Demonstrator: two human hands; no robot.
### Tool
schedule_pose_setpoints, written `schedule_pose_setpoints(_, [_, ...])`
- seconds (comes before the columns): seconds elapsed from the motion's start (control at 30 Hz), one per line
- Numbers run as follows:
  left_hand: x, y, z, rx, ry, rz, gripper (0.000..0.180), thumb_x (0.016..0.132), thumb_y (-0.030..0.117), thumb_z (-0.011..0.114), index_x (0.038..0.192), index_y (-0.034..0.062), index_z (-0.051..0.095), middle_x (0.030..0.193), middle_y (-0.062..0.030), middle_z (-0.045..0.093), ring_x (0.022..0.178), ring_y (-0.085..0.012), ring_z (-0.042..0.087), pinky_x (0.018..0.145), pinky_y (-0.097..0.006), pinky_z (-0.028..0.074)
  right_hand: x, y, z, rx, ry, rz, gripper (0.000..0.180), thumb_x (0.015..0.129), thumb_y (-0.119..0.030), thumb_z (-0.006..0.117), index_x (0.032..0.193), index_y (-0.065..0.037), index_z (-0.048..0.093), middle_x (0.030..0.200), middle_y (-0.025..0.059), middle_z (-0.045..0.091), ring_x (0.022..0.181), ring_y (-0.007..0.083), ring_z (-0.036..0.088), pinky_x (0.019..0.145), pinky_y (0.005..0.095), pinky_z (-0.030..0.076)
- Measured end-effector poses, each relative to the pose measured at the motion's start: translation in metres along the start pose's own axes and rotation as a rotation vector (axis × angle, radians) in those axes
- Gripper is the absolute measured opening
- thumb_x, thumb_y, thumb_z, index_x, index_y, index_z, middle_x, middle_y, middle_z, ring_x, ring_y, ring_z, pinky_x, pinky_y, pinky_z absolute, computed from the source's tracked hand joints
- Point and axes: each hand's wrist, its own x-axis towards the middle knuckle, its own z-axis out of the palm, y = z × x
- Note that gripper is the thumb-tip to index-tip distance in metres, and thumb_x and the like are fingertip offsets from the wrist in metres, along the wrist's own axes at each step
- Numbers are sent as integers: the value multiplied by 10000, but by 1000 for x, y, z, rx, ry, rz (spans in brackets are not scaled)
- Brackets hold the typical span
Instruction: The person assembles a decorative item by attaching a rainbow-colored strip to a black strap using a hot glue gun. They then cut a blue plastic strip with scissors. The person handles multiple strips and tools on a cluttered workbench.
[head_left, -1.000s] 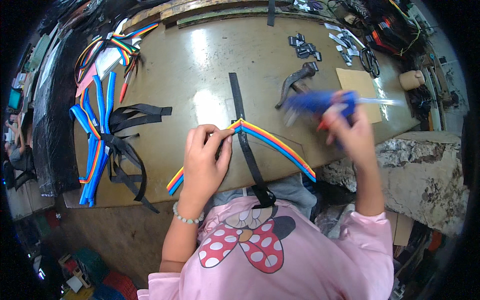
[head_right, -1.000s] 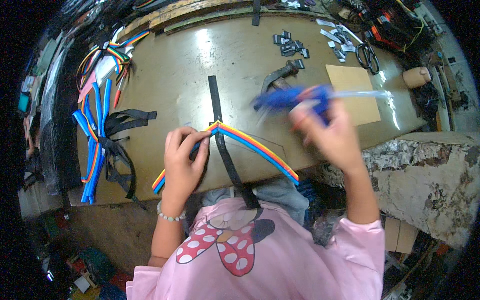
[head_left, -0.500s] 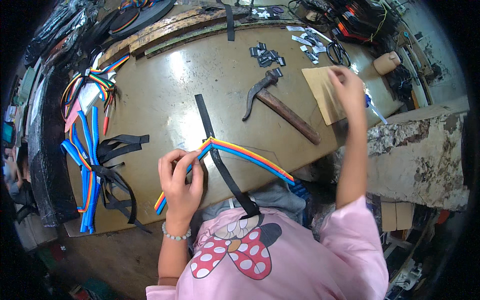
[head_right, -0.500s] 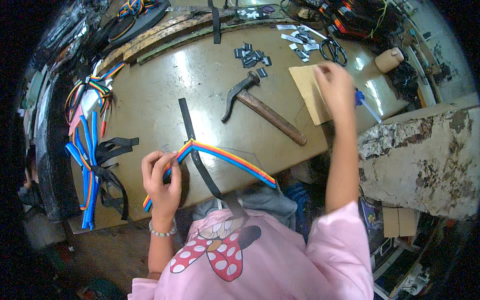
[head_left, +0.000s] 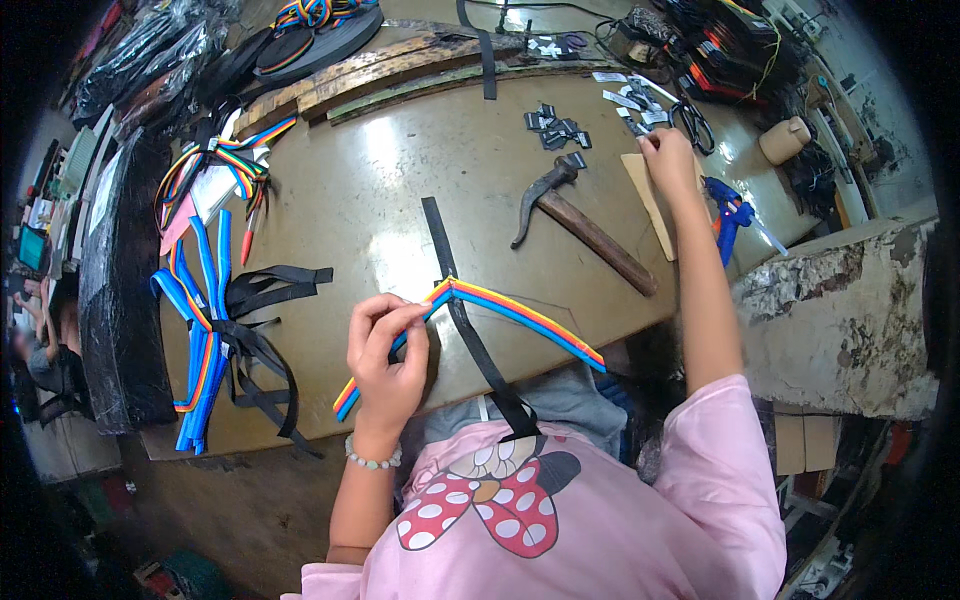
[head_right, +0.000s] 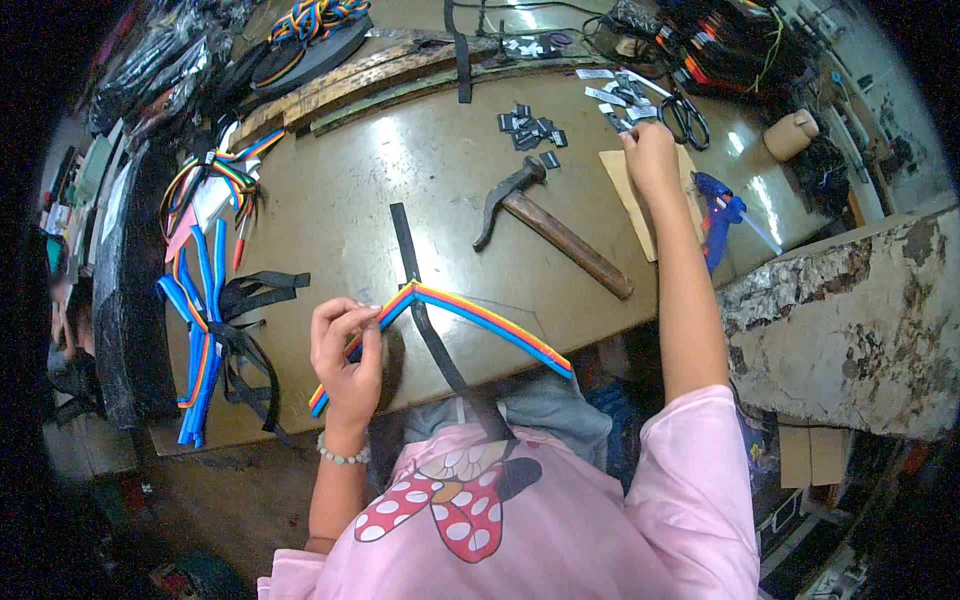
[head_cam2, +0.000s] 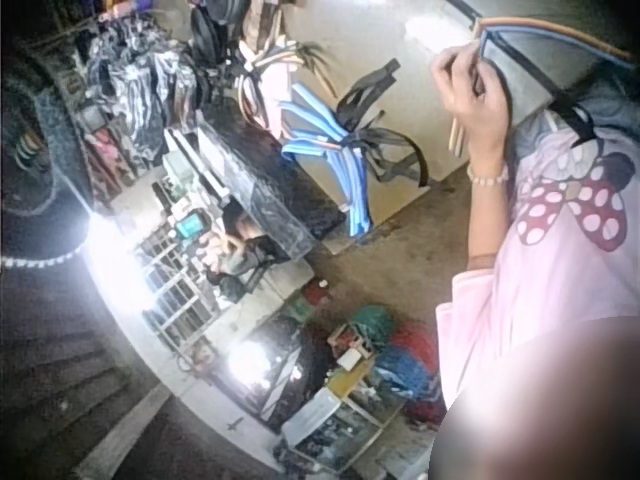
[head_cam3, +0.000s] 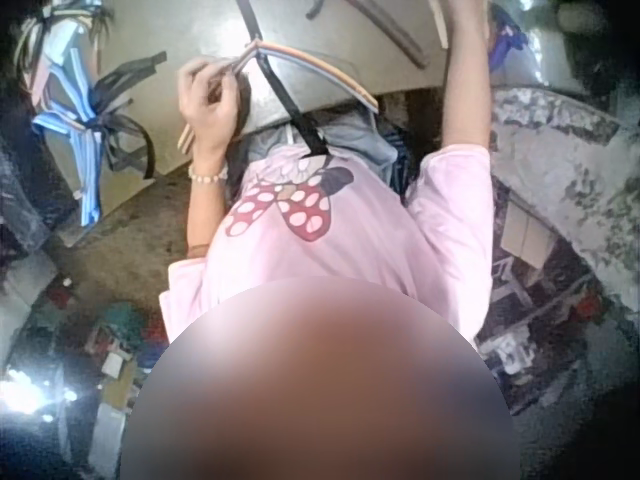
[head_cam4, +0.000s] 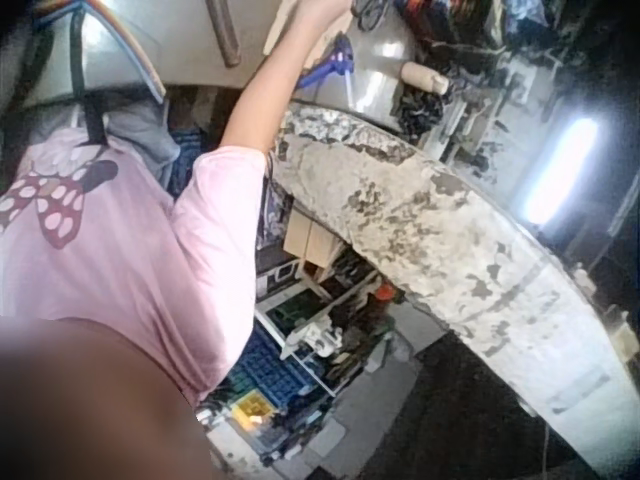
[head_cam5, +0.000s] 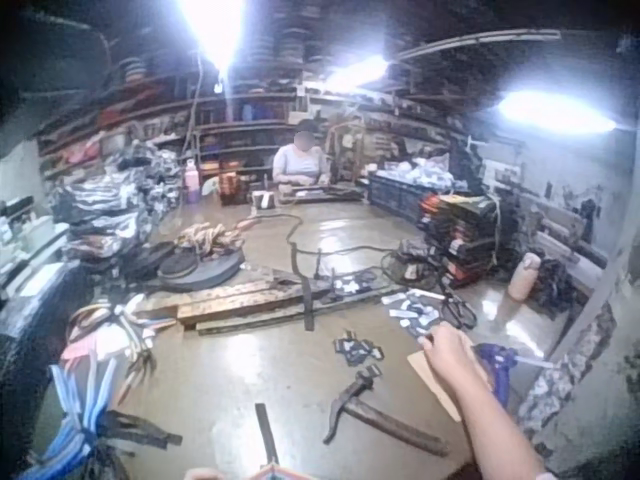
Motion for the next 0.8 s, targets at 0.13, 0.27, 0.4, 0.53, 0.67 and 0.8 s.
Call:
schedule_pose_setpoints(0.13, [-4, 0, -3, -15, 60, 13, 200, 810, -100, 633, 958, 27, 676, 949, -104, 578, 823, -190, 592, 710, -286, 498, 10, -3, -8, 348, -91, 108, 268, 878, -251, 683, 887, 17, 690, 828, 142, 686, 753, 248, 657, 673, 375, 519])
schedule_pose_setpoints(0.27, [-1, 14, -4, -170, 93, -150, 121, 874, -61, 603, 963, -3, 661, 1000, -101, 597, 896, -174, 590, 786, -278, 489, -24, -52, -58, 1448, -401, 426, 218, 959, -226, 615, 1018, -19, 650, 874, 30, 669, 731, 76, 623, 579, 232, 520])
schedule_pose_setpoints(0.4, [11, 44, 13, -432, -298, -318, 268, 951, 68, 587, 1193, -40, 619, 1158, -128, 619, 1026, -181, 606, 891, -297, 493, -93, -123, -89, 1888, -698, 372, 195, 940, -136, 630, 1064, 14, 620, 898, 88, 673, 713, 105, 640, 577, 222, 541])
schedule_pose_setpoints(0.53, [26, 58, 27, -832, -128, -566, 284, 950, 134, 632, 1157, -59, 644, 974, -56, 662, 912, -120, 619, 818, -248, 488, -138, -170, -99, 1872, -1000, 418, 215, 951, -174, 624, 1035, 23, 636, 902, 77, 663, 736, 112, 635, 637, 245, 542])
schedule_pose_setpoints(0.67, [29, 55, 23, -809, -11, -610, 238, 927, 113, 668, 1088, -63, 670, 891, -25, 649, 820, -82, 600, 771, -225, 481, -154, -203, -109, 2019, -954, 568, 268, 955, -167, 624, 1123, 40, 592, 1029, 107, 644, 842, 131, 643, 698, 271, 558])
schedule_pose_setpoints(0.8, [22, 51, 22, -662, 104, -477, 172, 854, 54, 735, 1005, -25, 711, 835, -30, 635, 764, -85, 590, 686, -221, 469, -165, -225, -109, 1917, -800, 459, 261, 917, -61, 658, 1134, 60, 577, 1059, 129, 642, 939, 152, 648, 764, 295, 584])
